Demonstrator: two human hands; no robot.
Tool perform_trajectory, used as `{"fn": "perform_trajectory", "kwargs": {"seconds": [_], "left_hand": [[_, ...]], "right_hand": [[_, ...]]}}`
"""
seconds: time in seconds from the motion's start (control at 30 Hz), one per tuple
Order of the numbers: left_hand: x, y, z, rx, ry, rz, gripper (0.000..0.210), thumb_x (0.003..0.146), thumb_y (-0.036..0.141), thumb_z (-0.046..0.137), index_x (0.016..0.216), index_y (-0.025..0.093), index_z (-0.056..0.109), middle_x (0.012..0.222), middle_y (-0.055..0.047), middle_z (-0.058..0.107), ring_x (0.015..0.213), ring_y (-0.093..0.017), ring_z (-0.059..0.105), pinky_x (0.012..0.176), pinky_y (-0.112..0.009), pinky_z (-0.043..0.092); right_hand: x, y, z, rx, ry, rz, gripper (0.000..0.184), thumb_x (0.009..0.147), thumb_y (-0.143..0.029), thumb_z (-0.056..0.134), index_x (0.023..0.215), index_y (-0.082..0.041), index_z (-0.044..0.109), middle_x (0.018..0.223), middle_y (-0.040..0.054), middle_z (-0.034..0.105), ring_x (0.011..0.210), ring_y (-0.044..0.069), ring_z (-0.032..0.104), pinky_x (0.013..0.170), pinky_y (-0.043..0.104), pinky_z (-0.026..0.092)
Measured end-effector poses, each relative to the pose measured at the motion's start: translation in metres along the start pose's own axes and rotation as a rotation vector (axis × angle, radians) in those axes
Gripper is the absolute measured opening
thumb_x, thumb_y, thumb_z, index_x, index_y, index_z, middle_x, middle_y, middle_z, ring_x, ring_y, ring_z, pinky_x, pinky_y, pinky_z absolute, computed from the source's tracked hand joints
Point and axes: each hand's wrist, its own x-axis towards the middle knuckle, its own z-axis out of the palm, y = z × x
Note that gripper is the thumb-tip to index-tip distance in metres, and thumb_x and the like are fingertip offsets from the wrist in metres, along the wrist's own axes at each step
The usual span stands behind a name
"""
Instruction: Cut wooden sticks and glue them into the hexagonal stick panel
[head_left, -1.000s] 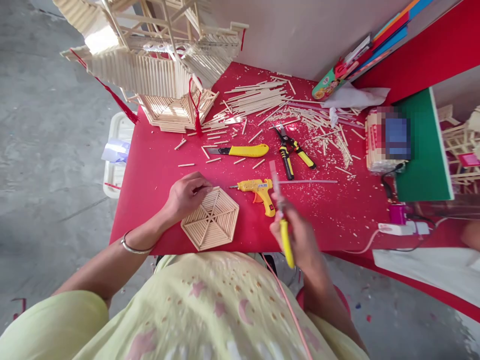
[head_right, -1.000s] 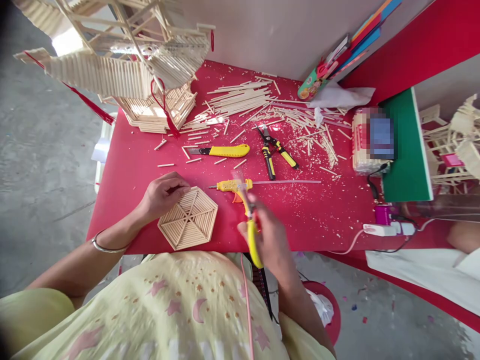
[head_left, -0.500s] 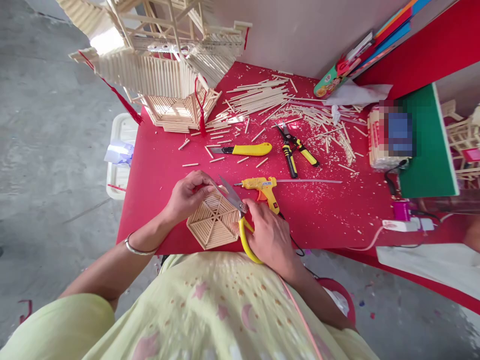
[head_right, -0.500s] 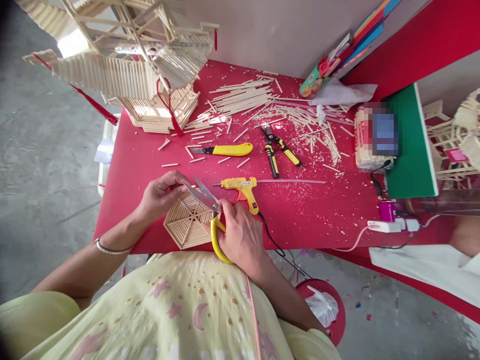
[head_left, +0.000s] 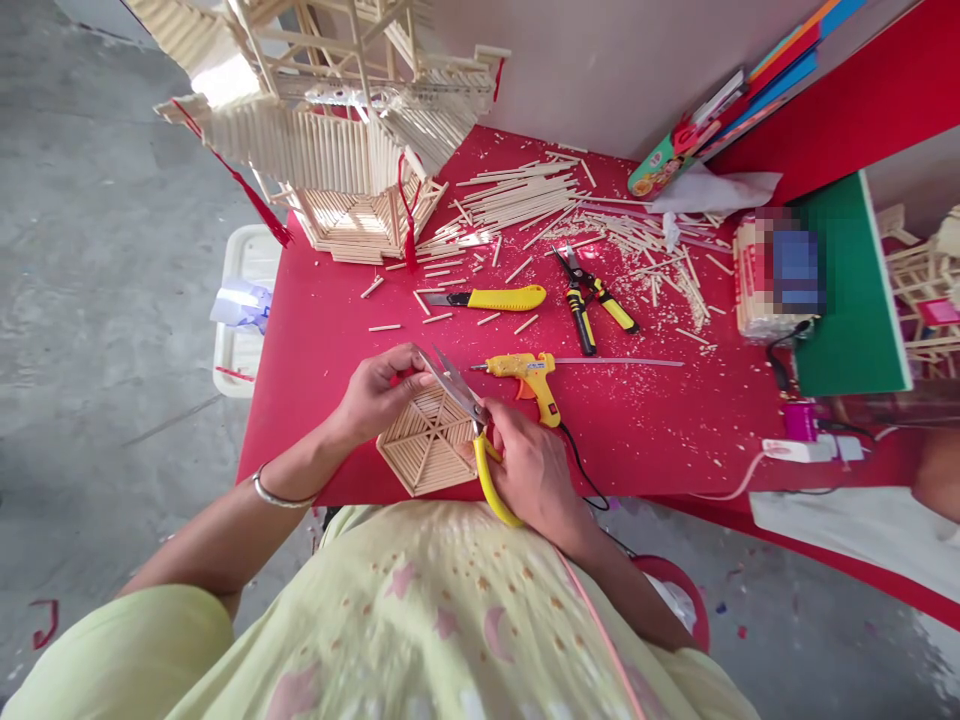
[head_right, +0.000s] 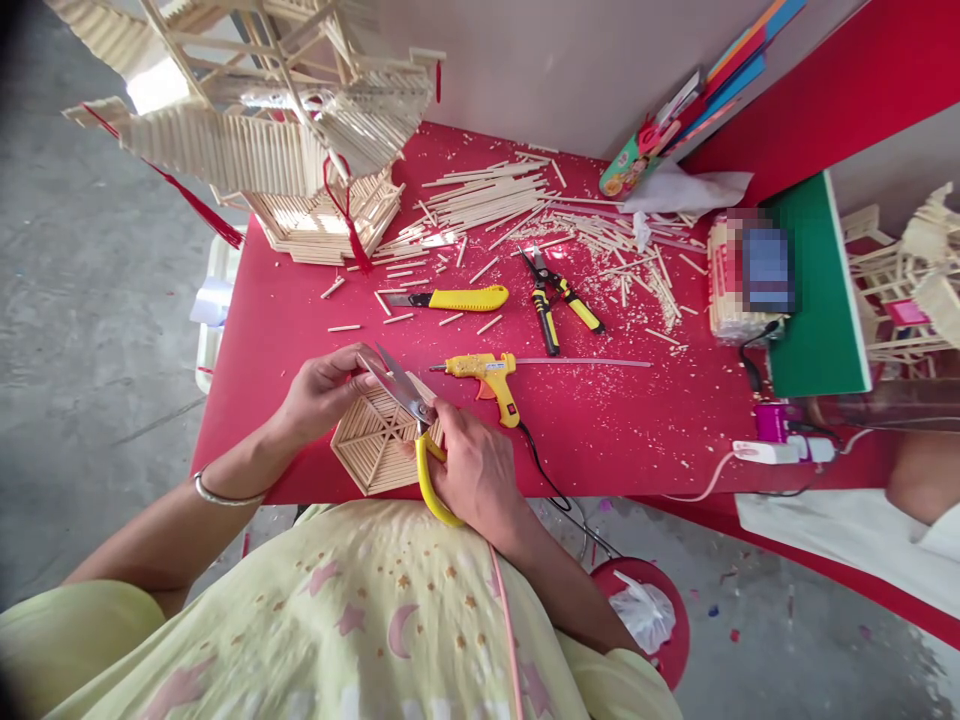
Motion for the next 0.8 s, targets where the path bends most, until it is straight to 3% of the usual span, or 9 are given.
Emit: {"fn": "perform_trajectory", "kwargs": {"seconds": [0.23, 0.5, 0.8], "left_hand": [[0.0, 0.003, 0.004, -0.074, -0.025, -0.064, 0.039, 0.089, 0.055, 0.079, 0.083, 0.017, 0.072, 0.077, -0.004, 0.067, 0.073, -0.016, 0.061, 0.068, -0.027, 0.049], [-0.002, 0.009, 0.008, -0.148, -0.032, -0.125, 0.038, 0.085, 0.052, 0.083, 0.084, 0.015, 0.074, 0.079, -0.005, 0.069, 0.071, -0.015, 0.062, 0.067, -0.026, 0.051], [-0.002, 0.014, 0.008, -0.032, -0.047, -0.079, 0.039, 0.087, 0.054, 0.08, 0.083, 0.016, 0.074, 0.077, -0.005, 0.07, 0.071, -0.015, 0.062, 0.066, -0.026, 0.05]], "right_hand": [[-0.001, 0.002, 0.012, 0.023, -0.009, 0.019, 0.046, 0.105, -0.052, 0.053, 0.136, -0.019, 0.062, 0.092, 0.0066, 0.08, 0.08, 0.022, 0.076, 0.067, 0.028, 0.046], [-0.003, 0.003, 0.025, 0.012, 0.056, 0.068, 0.03, 0.106, -0.039, 0.051, 0.125, -0.023, 0.068, 0.092, 0.0065, 0.081, 0.08, 0.022, 0.077, 0.066, 0.027, 0.044], [-0.004, -0.001, 0.015, 0.053, 0.012, 0.107, 0.036, 0.106, -0.044, 0.053, 0.132, -0.022, 0.064, 0.099, 0.0072, 0.081, 0.085, 0.023, 0.077, 0.07, 0.027, 0.047]]}}
